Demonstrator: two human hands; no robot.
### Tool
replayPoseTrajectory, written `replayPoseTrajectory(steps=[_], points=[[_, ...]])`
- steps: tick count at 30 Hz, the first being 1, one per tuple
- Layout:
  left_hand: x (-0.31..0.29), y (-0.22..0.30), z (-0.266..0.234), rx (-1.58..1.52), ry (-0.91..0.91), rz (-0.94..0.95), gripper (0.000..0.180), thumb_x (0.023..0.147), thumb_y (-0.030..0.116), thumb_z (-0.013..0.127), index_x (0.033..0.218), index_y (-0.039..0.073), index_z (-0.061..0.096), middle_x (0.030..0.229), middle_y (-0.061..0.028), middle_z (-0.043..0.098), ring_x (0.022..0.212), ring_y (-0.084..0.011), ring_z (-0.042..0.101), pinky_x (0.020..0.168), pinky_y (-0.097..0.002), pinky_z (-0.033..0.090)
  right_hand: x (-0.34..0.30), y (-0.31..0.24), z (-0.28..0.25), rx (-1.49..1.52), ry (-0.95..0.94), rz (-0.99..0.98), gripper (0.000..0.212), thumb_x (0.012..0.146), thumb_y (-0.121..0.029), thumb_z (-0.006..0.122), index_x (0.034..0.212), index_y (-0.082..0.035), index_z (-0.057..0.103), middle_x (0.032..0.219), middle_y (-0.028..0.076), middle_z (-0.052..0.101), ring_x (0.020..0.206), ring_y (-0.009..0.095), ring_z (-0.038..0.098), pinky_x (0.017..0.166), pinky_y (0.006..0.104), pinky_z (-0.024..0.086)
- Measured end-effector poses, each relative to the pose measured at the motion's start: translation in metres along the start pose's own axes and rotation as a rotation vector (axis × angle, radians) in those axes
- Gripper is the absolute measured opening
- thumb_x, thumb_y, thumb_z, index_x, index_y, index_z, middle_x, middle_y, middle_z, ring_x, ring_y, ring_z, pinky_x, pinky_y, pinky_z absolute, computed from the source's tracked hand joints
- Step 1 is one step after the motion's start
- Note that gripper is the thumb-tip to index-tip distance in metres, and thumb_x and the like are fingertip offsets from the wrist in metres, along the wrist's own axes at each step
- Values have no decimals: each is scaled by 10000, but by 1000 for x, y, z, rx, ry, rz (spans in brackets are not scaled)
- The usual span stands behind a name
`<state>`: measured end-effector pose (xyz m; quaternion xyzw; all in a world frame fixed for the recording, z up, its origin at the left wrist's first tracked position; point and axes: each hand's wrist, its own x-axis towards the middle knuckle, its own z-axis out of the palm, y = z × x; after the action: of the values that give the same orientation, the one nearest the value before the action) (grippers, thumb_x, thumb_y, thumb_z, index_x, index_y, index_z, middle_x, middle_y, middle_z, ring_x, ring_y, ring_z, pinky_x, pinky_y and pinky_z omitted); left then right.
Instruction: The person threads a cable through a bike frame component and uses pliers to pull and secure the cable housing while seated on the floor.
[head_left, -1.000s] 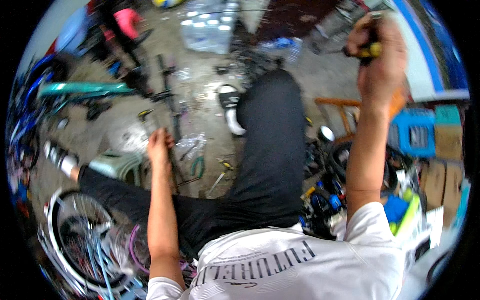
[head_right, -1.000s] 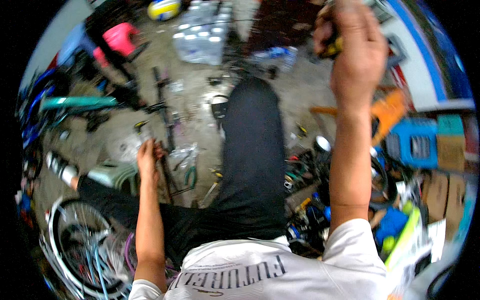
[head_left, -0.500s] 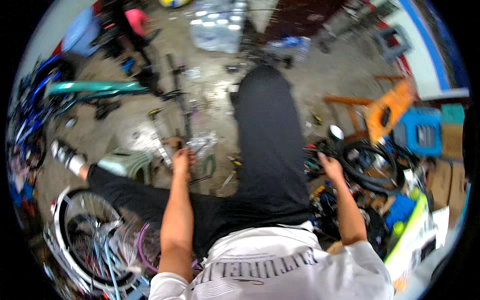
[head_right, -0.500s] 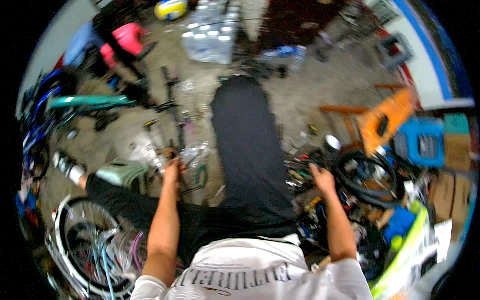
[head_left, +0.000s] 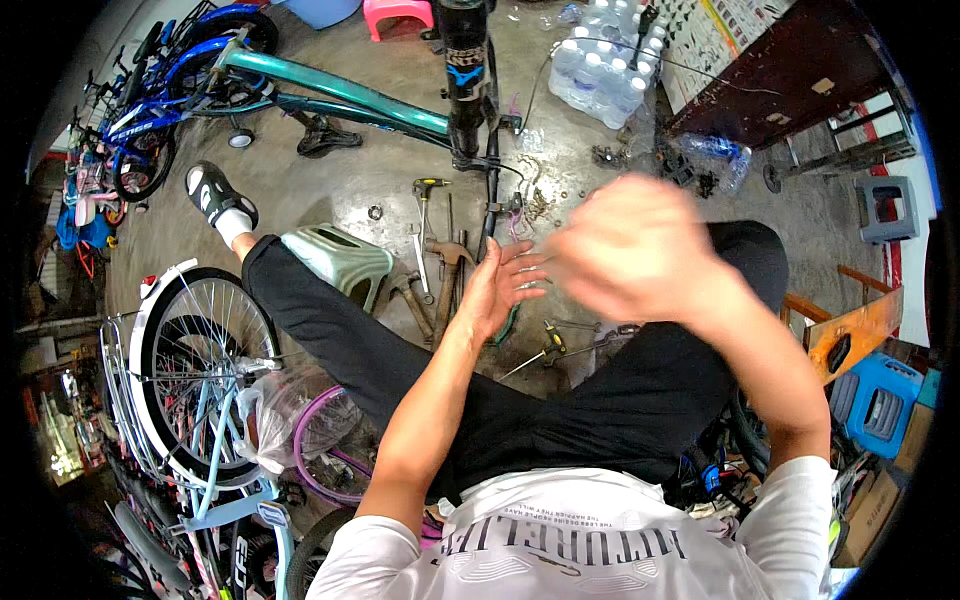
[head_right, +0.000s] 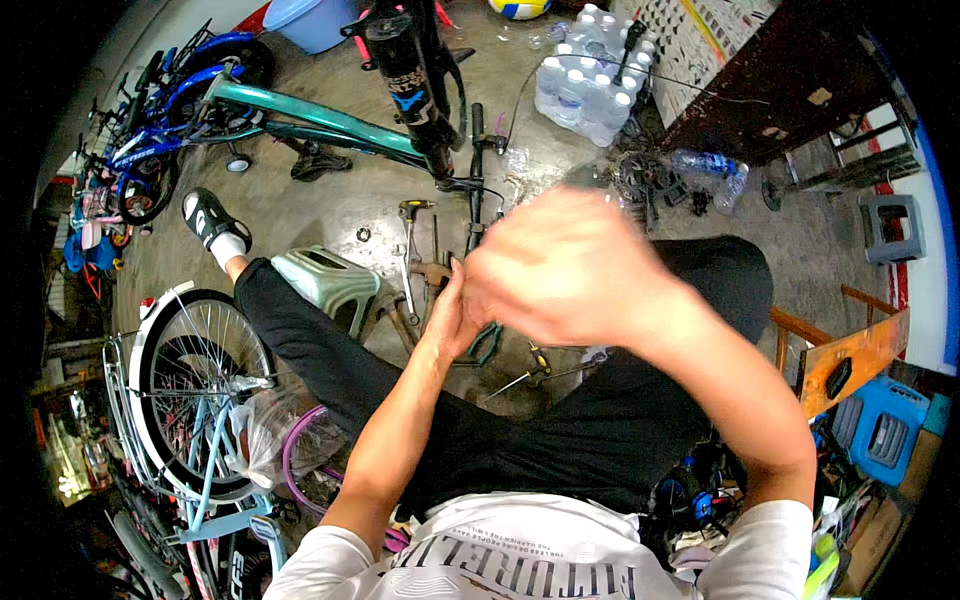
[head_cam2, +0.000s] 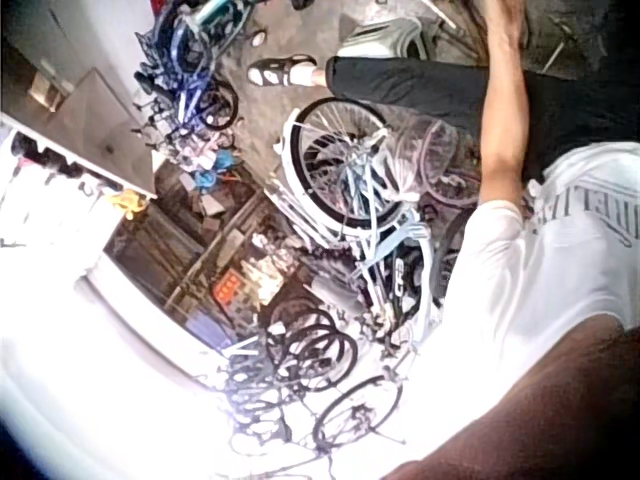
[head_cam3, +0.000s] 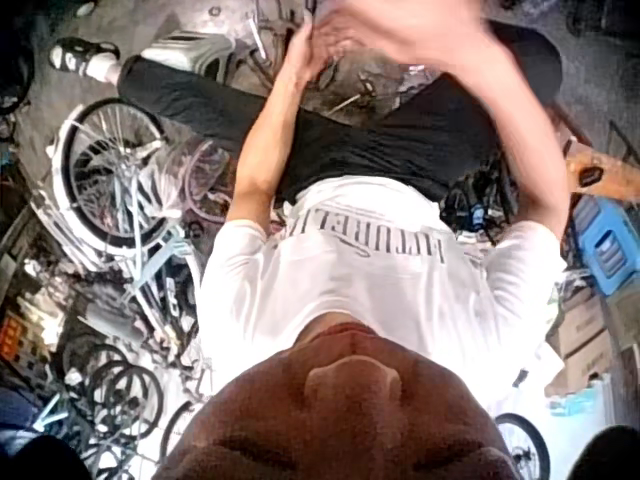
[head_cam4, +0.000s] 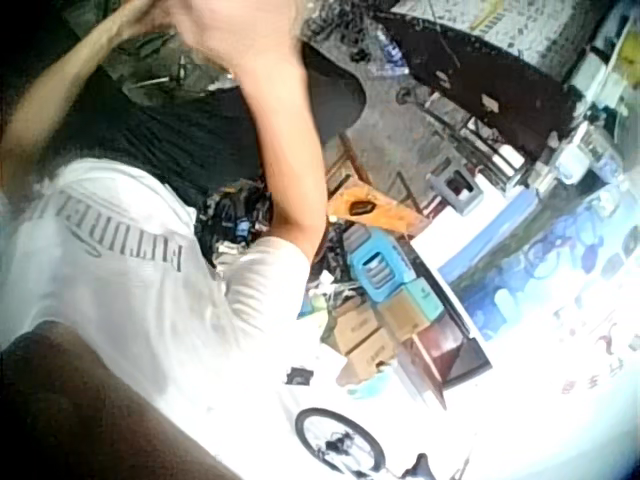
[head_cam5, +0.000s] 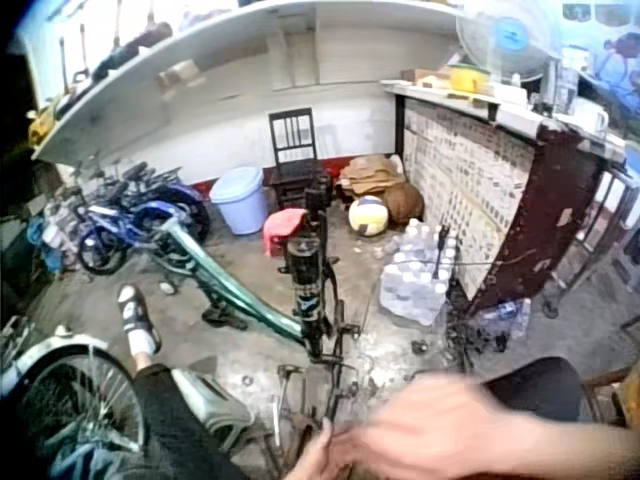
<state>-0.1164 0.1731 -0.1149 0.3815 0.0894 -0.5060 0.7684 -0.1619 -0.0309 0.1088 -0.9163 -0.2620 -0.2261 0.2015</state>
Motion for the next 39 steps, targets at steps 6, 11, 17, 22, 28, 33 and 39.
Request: replayPoseTrajectory(steps=[6, 11, 17, 22, 28, 33, 39], points=[[18, -33, -30, 189, 86, -126, 521, 1048, 392, 528, 1428, 37, 500, 1240, -148, 671, 1093, -277, 675, 894, -393, 570, -52, -18, 142, 454, -551, -16, 294, 870, -276, 716, 1059, -58, 661, 985, 130, 669, 961, 339, 654, 876, 454, 539], [46, -102, -140, 1492, 233, -551, 657, 910, 431, 664, 1418, 44, 506, 1300, -215, 653, 1149, -388, 657, 917, -495, 536, -40, 40, 91, 360, -971, 106, 437, 889, -367, 717, 1217, -84, 667, 1048, 137, 695, 1031, 335, 670, 931, 471, 527], [47, -106, -112, 1871, 62, -732, 551, 904, 477, 672, 1265, 60, 660, 1218, -206, 696, 1153, -371, 655, 937, -488, 531, -31, 152, 32, 17, -559, 640, 379, 926, -344, 651, 1144, -36, 681, 941, 198, 722, 938, 404, 694, 838, 500, 557], [88, -84, -127, 1791, 249, -314, 493, 897, 404, 682, 1219, 31, 671, 1223, -208, 685, 1132, -389, 656, 940, -484, 530, -20, 182, 32, 53, -284, 566, 334, 913, -340, 656, 1039, -30, 655, 938, 190, 708, 933, 407, 679, 797, 515, 540], [182, 16, -25, 864, 596, 625, 491, 940, 349, 713, 1231, -22, 574, 1134, -164, 678, 850, -283, 702, 766, -399, 549, -37, 176, 18, 15, -570, 546, 339, 913, -325, 667, 1084, -33, 655, 966, 165, 690, 924, 383, 672, 787, 485, 525], [191, 36, -21, 115, 605, 472, 412, 1077, 428, 491, 981, 41, 596, 884, -116, 722, 658, -163, 666, 567, -293, 495, -40, 176, 20, 83, -598, 544, 364, 901, -356, 659, 1078, -38, 656, 973, 195, 692, 945, 416, 665, 806, 516, 527], [136, -2, -65, 255, 811, 309, 396, 1085, 337, 454, 1052, 4, 666, 895, -112, 735, 575, -136, 583, 526, -307, 479, -30, 158, 23, 110, -625, 487, 347, 907, -325, 656, 1095, -34, 648, 970, 199, 679, 929, 426, 659, 806, 522, 520]])
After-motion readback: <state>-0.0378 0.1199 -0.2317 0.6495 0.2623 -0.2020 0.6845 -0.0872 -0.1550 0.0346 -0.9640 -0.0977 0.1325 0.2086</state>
